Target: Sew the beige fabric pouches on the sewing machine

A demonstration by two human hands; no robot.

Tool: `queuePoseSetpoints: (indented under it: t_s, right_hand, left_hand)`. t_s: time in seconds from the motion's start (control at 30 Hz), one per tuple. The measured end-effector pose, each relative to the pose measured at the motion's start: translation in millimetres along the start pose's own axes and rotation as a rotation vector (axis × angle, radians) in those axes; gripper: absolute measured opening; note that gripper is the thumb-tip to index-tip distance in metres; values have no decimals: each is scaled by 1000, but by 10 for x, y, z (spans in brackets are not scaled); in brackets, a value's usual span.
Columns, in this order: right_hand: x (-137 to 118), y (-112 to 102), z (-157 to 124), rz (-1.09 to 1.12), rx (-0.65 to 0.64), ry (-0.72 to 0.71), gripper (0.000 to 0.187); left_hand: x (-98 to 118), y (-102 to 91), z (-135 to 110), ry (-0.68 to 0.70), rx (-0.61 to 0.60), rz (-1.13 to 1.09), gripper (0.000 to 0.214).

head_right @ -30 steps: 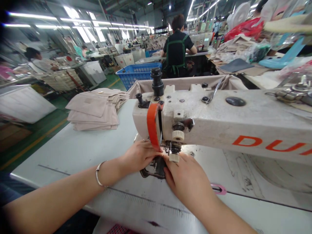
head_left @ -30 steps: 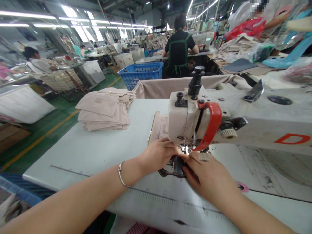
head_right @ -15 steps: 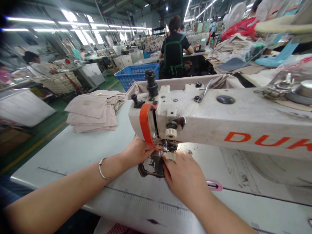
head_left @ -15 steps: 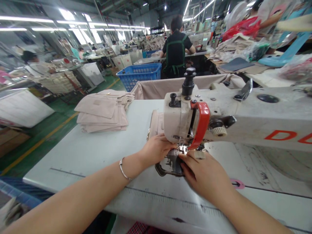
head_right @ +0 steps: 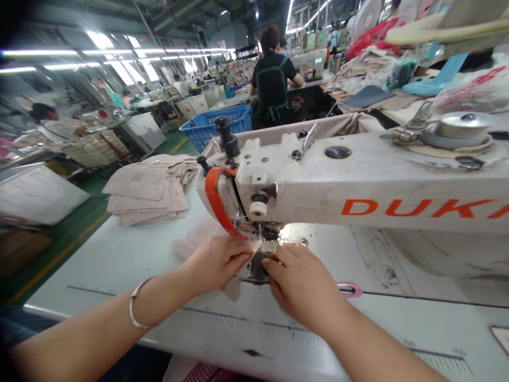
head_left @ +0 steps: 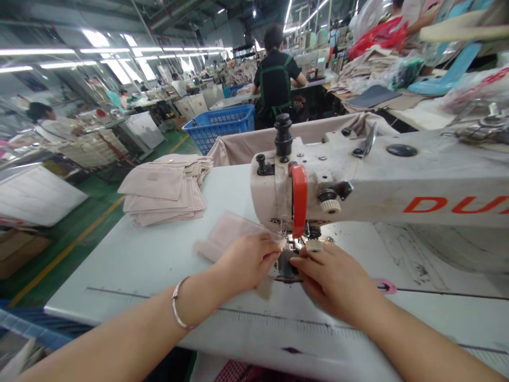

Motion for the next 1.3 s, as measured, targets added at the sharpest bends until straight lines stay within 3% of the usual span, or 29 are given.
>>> queuePoseSetpoints:
  t_s: [0.2,0.4,0.53,0.63,0.73,0.93,1.03,1.13,1.2,1.3]
  right_hand:
    - [-88,-6,-19,54,-55,-101,32]
    - [-145,3,-27,58,-73,-113,33]
    - [-182,6,-9,40,-83,-98,40]
    - [-199,28,16,51,-112,-77,24]
    - [-205,33,18,92,-124,-78,9]
    - [-159,-7,-29,142,-120,-39,13]
    - [-157,-13,-35,148,-127,-44,13]
    - [-163,-8,-27,138,-132,-56,12]
    - [-164,-3,-24,142,-139,-53,12]
    - [-164,-1,-28,162,-156,-46,12]
  left_hand:
    - [100,-25,-236,145,-104,-62,42]
    - [79,108,-193,282,-185,117,36]
    - [27,59,-167,272,-131,91,23]
    - [42,-67,-132,277,-22,87,22]
    - [163,-123,-103,305,1,111,25]
    - [488,-2,-105,347,-127,68,18]
    - [433,35,-103,299,-146,137,19]
    - [335,64,-122,336,-207,238,30]
    - [281,49,-125,337,-237,260,25]
    - [261,-53,-93,298,-161,220,24]
Point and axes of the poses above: each hand's wrist, its own z-axis towards the middle knuckle, its own y-axis out of the palm, x = y × z, the point moved 6 cm from there along z, towards the middle knuckle, and after that the axes turned 12 degrees about x, right-handed, at the moved point
